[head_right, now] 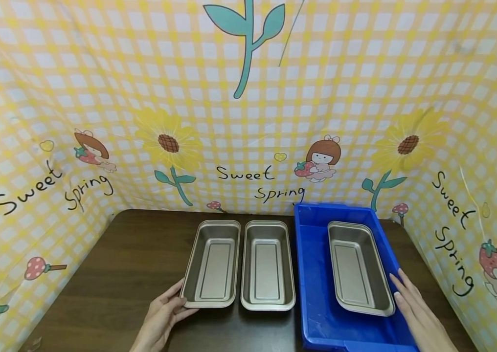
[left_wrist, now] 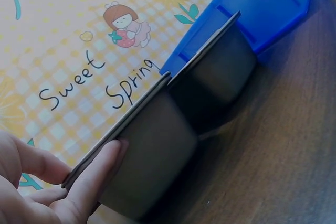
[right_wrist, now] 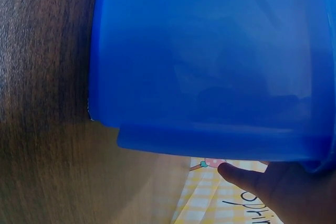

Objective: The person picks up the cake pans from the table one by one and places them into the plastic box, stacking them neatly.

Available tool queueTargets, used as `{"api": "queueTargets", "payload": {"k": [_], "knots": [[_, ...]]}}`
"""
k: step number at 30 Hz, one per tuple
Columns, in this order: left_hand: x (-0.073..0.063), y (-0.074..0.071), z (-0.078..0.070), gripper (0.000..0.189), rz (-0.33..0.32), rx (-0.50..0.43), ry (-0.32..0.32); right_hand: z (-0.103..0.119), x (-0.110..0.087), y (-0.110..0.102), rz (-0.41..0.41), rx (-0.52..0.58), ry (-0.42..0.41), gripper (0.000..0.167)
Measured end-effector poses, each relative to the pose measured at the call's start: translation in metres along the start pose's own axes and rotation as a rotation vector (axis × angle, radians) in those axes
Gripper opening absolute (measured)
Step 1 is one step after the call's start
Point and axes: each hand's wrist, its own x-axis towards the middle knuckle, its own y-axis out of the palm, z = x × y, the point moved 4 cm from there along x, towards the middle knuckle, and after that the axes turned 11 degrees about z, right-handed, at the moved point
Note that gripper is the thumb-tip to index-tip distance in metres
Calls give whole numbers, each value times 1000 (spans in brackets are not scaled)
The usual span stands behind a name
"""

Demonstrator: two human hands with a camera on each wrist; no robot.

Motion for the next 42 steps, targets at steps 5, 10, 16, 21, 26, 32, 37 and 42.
{"api": "queueTargets", "payload": {"k": [5,10,16,21,26,32,37,42], "knots": [[-1,0,0,59,6,-3,2,0,-1,1,-7,-13,-10,69],[-2,0,0,59,6,-10,-2,0,-2,1,-12,-12,-22,68],[-2,-1,-1,61,-17,-30,14,0,-1,0,-6,3,-10,70],[-4,0,-4,61,-16,-38,21,-1,-1,0,-7,-6,-6,69],[-6,2,-8,61,-20,-51,29,-1,-1,0,1,17,-7,70],[-10,4,-14,62,-18,-57,59,1,0,0,11,26,0,71],[-13,7,-21,64,-2,-57,82,2,0,-1,26,41,19,73],[-16,10,-26,64,5,-51,87,2,1,-2,41,39,42,74]]}}
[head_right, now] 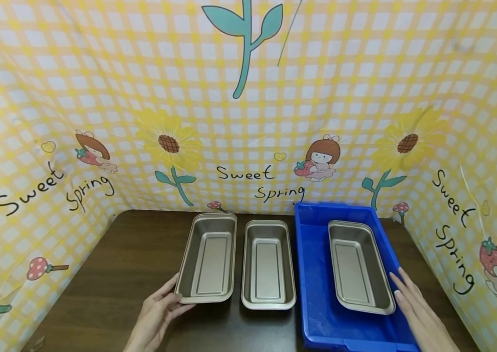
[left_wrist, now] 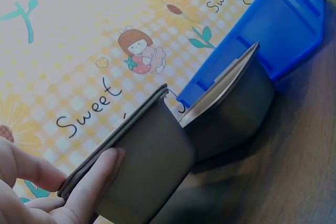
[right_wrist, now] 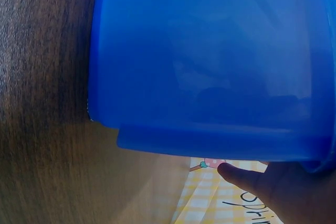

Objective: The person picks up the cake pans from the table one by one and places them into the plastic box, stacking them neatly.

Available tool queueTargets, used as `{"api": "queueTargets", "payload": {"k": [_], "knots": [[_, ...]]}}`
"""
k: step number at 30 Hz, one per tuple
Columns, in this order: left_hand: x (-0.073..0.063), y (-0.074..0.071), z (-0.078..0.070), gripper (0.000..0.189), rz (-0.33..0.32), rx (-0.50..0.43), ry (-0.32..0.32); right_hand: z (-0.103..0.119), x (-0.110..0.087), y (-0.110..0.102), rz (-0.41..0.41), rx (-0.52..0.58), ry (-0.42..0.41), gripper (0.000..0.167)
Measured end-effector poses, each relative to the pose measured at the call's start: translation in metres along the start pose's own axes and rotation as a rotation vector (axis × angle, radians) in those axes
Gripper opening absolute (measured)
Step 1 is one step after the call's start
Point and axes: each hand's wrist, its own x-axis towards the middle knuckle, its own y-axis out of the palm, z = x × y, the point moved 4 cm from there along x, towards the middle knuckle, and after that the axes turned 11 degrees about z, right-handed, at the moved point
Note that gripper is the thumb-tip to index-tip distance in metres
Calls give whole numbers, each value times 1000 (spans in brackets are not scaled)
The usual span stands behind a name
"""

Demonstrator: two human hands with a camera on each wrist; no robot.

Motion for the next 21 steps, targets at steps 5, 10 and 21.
{"api": "queueTargets", "payload": {"k": [5,10,21], "knots": [[-1,3,-5,65,8,5,0,1,1,0,2,4,5,75],[-3,7,-11,64,20,5,2,1,0,0,0,0,-1,75],[-4,18,-21,63,35,4,10,1,0,-1,4,9,-6,75]]}}
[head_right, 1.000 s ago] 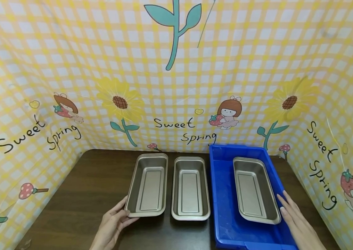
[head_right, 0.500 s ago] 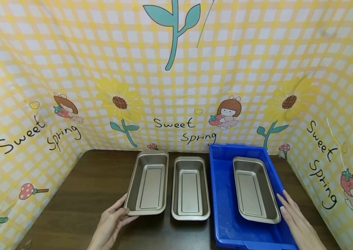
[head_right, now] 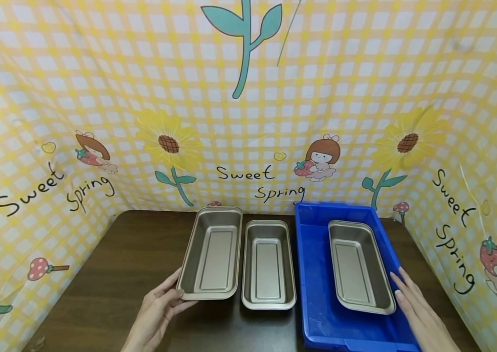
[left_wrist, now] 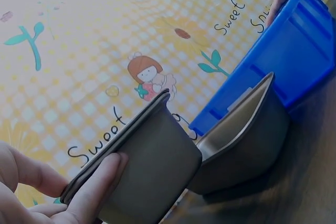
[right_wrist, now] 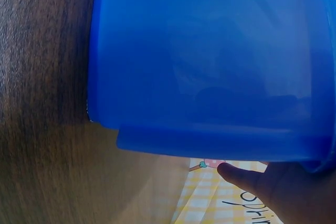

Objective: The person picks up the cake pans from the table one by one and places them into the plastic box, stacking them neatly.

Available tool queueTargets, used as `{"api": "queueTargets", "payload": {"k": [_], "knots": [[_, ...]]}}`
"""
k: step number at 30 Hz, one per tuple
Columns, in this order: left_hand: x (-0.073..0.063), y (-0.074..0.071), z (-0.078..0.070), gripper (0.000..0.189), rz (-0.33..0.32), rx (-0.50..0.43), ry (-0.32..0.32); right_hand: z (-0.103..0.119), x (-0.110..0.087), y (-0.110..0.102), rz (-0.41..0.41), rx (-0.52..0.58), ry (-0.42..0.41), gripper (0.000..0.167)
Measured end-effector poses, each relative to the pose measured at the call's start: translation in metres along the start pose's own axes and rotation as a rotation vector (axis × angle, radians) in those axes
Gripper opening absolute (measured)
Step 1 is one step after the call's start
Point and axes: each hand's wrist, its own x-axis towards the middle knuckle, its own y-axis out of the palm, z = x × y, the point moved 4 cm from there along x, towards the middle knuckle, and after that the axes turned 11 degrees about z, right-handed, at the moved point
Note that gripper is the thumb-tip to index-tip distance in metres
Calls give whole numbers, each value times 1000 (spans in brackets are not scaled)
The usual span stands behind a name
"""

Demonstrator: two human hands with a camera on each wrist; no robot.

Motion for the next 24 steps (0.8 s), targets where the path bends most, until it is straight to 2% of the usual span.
{"api": "queueTargets", "payload": {"k": [8,17,24], "knots": [[2,8,-6,63,35,3,21,0,0,0,-1,3,2,75],[4,20,-12,63,28,-20,34,-1,-1,1,-6,5,-2,74],[5,28,-15,64,50,-28,45,0,0,1,-13,-4,-15,73]]}}
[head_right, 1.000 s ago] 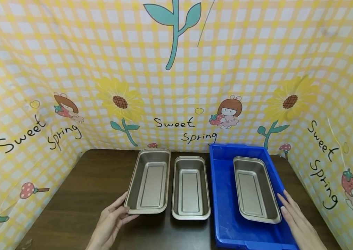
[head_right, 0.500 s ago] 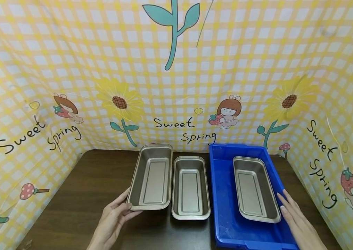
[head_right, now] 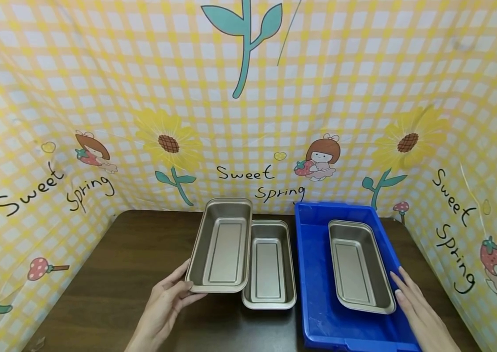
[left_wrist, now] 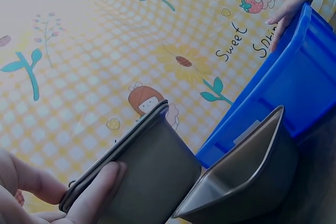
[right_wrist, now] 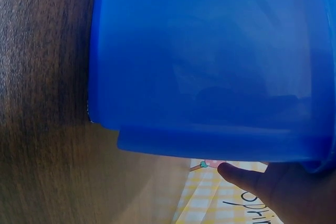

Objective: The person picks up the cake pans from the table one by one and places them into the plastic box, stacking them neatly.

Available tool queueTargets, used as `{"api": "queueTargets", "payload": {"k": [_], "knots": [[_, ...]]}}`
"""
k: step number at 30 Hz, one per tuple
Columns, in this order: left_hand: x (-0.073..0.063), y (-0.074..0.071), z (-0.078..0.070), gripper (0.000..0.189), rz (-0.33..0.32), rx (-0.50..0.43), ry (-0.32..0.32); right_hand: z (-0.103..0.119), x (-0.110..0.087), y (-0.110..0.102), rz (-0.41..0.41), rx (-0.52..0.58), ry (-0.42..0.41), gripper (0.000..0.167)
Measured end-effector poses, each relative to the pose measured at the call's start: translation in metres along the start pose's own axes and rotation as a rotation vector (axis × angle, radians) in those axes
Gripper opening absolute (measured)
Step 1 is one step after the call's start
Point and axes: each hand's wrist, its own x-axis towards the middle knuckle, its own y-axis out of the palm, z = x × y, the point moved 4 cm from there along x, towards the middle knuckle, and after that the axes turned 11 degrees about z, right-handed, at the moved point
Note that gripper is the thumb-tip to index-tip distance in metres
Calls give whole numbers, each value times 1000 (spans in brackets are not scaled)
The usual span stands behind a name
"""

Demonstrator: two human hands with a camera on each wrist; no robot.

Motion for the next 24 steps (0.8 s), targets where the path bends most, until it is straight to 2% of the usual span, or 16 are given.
{"api": "queueTargets", "payload": {"k": [11,24], "knots": [[5,17,2,64,42,-13,9,-2,-1,1,-12,-12,-12,71],[10,39,11,65,47,-21,14,0,-1,0,-7,-32,11,72]]}}
